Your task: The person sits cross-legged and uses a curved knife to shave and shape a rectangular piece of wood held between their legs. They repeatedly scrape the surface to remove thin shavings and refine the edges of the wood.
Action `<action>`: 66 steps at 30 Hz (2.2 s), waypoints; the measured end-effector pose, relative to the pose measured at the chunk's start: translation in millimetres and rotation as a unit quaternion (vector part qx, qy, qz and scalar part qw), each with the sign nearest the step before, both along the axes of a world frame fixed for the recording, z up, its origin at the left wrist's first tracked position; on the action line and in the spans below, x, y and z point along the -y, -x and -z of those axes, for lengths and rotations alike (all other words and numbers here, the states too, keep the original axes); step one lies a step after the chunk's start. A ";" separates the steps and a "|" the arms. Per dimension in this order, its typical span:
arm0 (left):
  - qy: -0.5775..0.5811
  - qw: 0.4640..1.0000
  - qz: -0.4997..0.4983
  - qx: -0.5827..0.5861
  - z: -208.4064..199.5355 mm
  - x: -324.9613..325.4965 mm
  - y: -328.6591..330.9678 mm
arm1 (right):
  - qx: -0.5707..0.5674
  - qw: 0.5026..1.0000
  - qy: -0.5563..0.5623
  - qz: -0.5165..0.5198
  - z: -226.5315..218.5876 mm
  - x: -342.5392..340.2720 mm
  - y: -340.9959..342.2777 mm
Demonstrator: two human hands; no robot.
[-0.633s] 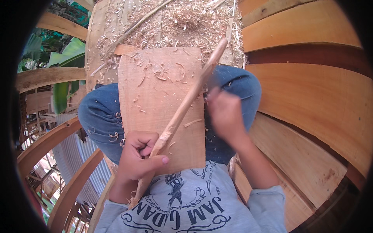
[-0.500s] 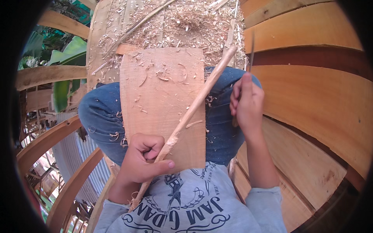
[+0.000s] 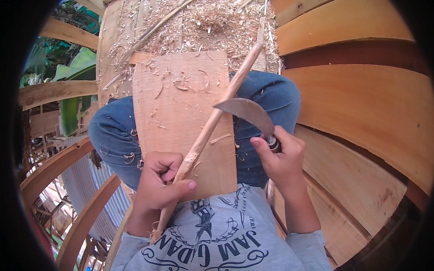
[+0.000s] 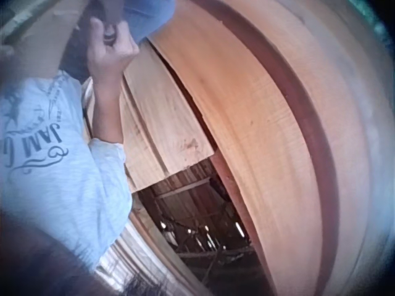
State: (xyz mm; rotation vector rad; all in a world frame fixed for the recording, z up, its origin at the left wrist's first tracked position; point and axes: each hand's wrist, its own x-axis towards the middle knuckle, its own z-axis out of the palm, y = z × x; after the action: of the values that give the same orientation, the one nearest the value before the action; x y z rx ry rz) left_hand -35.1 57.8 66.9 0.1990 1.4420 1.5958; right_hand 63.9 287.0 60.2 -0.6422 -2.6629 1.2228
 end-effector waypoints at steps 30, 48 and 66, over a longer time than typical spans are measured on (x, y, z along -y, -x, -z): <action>-0.010 0.995 -0.102 0.003 4.5 23.0 -14.1 | 0.015 0.996 0.077 0.037 55.7 9.1 38.9; -0.017 0.991 -0.130 0.021 14.8 20.0 -5.8 | -0.048 0.987 -0.054 -0.141 51.9 37.4 51.6; -0.021 0.989 -0.136 0.057 16.4 19.7 2.5 | -0.058 0.991 -0.088 -0.078 68.4 17.4 76.1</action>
State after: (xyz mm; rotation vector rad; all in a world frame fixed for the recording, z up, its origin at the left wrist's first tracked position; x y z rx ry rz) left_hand -37.6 38.1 50.5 -0.0688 1.3930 1.8275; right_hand -12.2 269.6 -8.2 -0.3333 -2.7245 1.0076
